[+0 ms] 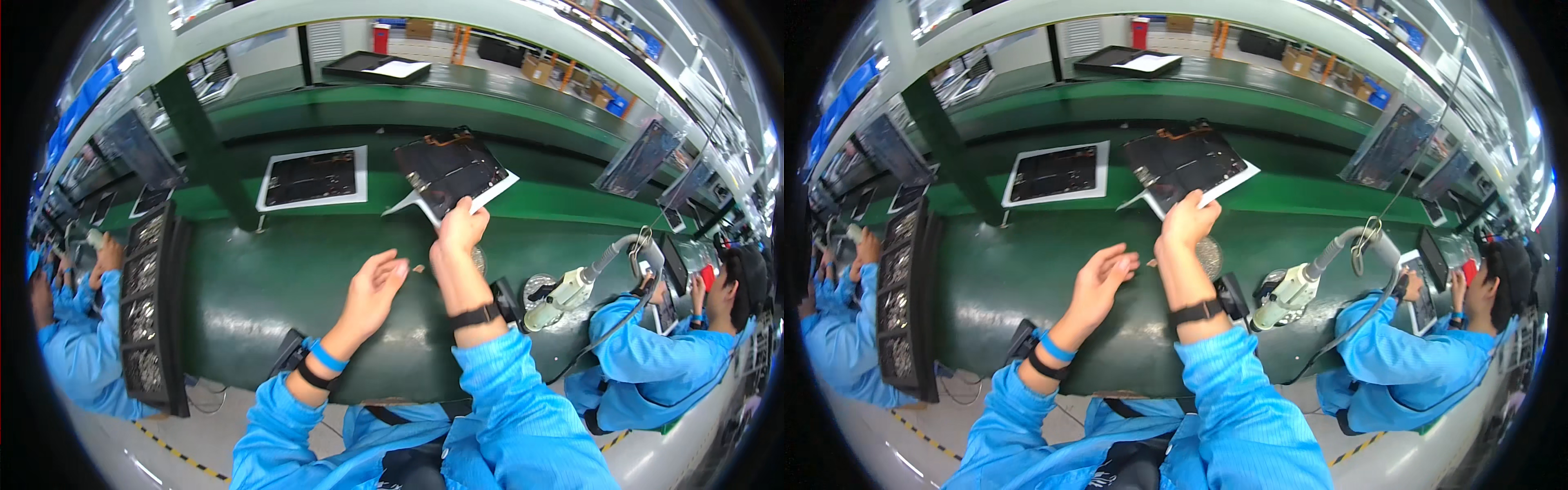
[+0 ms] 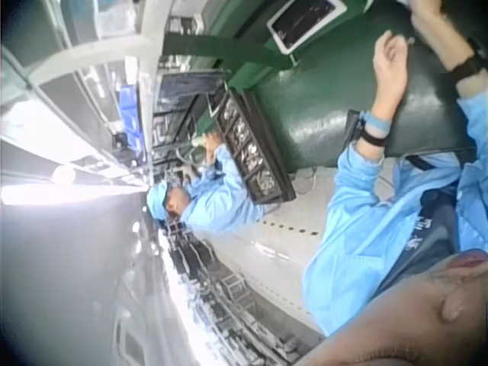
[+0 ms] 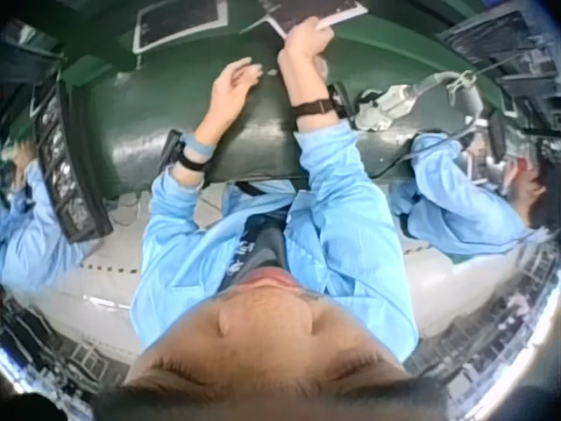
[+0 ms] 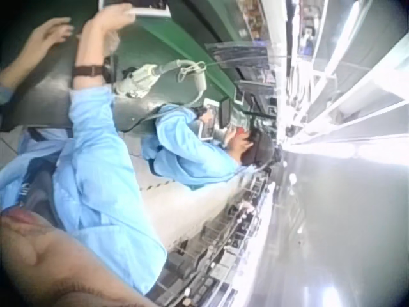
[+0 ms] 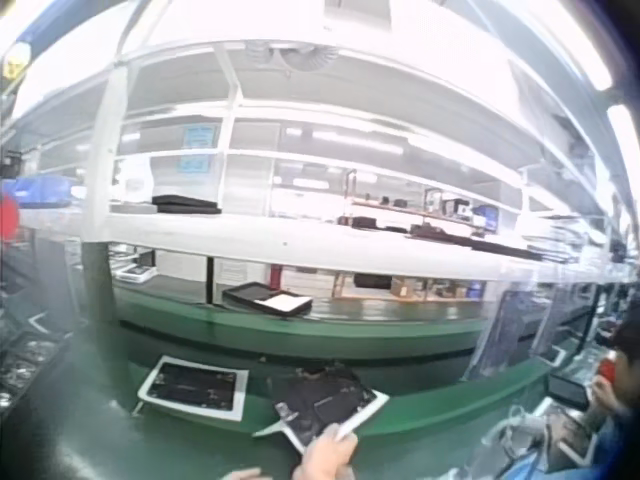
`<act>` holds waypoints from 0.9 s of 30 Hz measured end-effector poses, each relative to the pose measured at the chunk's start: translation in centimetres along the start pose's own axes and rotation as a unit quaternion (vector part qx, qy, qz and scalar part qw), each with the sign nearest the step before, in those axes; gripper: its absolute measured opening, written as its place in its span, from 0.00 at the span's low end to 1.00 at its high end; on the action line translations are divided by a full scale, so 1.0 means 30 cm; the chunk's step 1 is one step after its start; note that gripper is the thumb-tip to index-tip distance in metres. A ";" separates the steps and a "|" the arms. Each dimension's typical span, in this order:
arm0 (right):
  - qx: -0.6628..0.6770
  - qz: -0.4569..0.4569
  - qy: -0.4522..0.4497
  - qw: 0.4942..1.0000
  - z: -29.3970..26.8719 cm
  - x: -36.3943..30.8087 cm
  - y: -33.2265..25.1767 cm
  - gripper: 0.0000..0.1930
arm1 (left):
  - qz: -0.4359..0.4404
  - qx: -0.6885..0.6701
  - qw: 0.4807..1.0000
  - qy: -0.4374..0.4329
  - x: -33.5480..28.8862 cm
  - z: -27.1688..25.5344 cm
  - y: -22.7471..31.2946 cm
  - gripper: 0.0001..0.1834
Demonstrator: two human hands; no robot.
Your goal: The person assembles tablets by inserting internal components into a tablet chassis and securing them with screws using an electric screwdriver.
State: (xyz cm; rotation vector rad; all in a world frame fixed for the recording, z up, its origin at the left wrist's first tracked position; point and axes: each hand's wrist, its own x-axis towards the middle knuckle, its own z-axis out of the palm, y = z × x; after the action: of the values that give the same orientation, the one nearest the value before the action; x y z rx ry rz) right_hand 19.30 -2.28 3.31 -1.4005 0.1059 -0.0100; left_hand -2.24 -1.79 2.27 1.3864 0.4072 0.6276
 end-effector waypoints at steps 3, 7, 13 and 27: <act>0.090 0.003 -0.081 0.993 -0.121 -0.354 -0.126 0.18 | 0.005 -0.182 0.982 0.049 -0.020 0.042 0.054 0.27; 0.056 0.030 -0.159 0.985 -0.292 -0.593 -0.171 0.15 | 0.106 -0.239 0.957 0.129 -0.153 0.056 0.144 0.20; 0.106 0.123 -0.307 0.938 -0.651 -0.704 -0.162 0.11 | 0.025 -0.233 0.962 0.142 -0.412 -0.032 0.218 0.26; -0.443 -0.222 -0.292 0.818 -1.017 -0.339 -0.255 0.08 | -0.280 -0.182 0.938 -0.085 -0.406 -0.050 0.093 0.28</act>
State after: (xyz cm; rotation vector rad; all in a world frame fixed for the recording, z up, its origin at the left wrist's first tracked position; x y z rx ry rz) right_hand 7.16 -32.88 6.49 -2.2707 -0.8387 0.0930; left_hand -13.04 -8.10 3.64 0.8978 0.4913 0.0988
